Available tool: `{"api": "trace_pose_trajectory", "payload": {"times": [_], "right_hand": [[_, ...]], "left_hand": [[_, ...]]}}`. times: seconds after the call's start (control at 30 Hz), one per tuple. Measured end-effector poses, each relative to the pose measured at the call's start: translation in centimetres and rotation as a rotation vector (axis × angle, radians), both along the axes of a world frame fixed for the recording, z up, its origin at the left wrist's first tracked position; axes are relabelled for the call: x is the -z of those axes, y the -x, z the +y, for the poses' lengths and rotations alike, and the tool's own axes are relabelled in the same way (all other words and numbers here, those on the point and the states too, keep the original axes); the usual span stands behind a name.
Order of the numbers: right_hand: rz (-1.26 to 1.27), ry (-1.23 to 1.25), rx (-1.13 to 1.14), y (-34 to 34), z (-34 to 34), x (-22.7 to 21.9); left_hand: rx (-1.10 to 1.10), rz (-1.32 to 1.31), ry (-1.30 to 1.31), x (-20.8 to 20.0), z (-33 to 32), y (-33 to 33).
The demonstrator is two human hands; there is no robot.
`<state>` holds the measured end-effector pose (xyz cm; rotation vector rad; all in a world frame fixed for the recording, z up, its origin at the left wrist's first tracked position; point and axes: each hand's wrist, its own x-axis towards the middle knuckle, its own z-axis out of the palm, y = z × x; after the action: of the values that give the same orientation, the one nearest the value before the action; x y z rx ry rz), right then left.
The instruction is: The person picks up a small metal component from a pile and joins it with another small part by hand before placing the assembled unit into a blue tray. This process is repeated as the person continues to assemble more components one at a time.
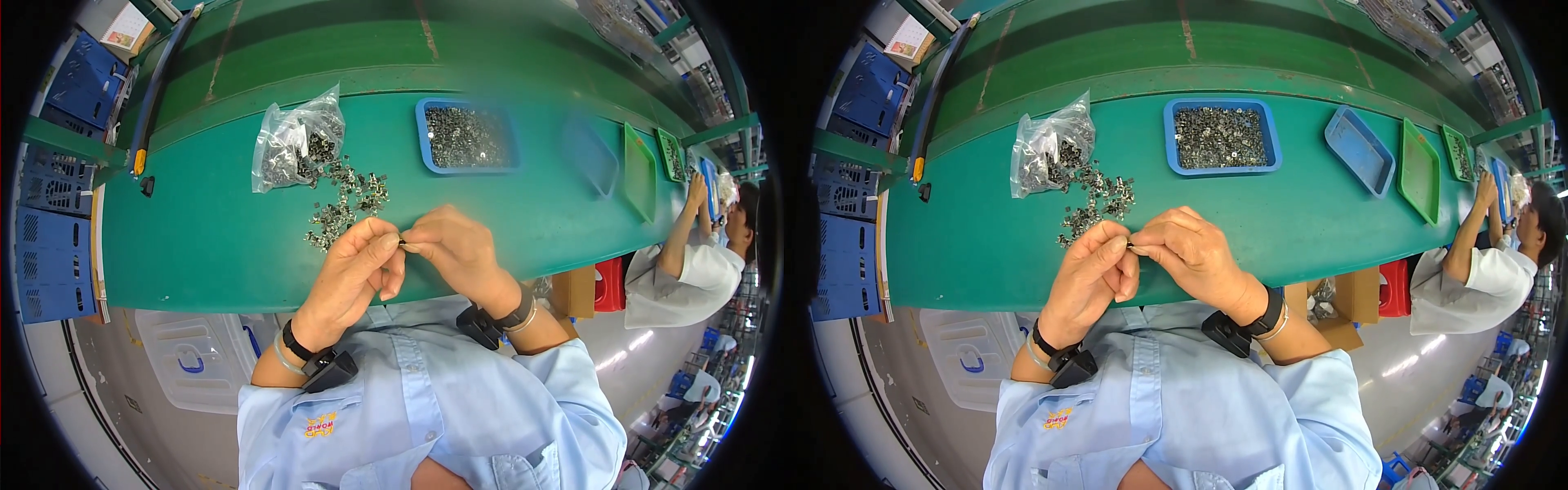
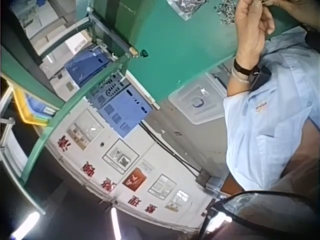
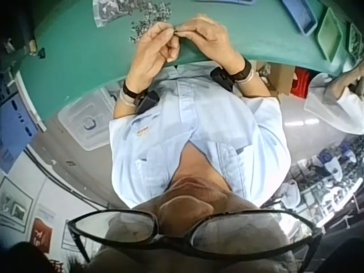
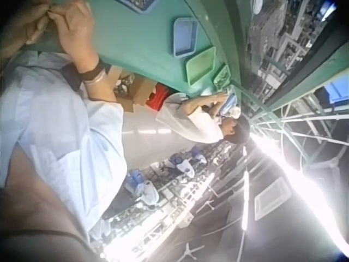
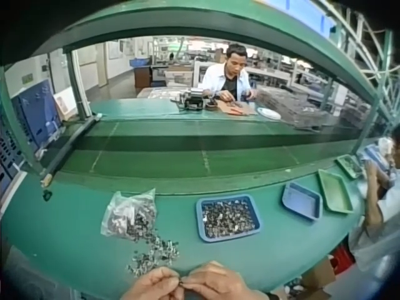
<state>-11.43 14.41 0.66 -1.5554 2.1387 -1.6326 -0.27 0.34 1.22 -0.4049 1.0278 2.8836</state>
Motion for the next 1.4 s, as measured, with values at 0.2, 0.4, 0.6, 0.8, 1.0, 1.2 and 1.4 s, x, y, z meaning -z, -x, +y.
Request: {"api": "trace_pose_trajectory", "payload": {"times": [0.2,0.4,0.6,0.8,1.0,1.2,1.4], "right_hand": [[0.002,0.002,-0.005,0.0,0.0,0.0],[0.022,-0.009,0.007,-0.1,-0.1,0.1],[-0.130,-0.019,0.026,-0.4,-0.1,-0.1],[-0.184,-0.015,0.024,-0.5,-0.3,0.1],[-0.263,-0.008,0.027,-0.8,-0.3,0.3],[-0.287,0.029,0.035,-0.9,-0.3,0.9],[-0.645,0.129,-0.025,-1.1,-0.1,0.9]], "left_hand": [[0.004,-0.002,0.055,0.0,-0.2,-0.1],[-0.014,-0.015,0.092,0.0,-0.1,0.0],[-0.023,-0.028,0.097,-0.4,0.1,-0.1],[-0.032,-0.027,0.146,-0.2,0.0,0.0],[-0.048,-0.037,0.213,0.1,0.0,0.1],[-0.065,-0.029,0.277,0.1,0.3,0.5],[-0.046,0.014,0.058,0.2,0.5,0.8]]}}
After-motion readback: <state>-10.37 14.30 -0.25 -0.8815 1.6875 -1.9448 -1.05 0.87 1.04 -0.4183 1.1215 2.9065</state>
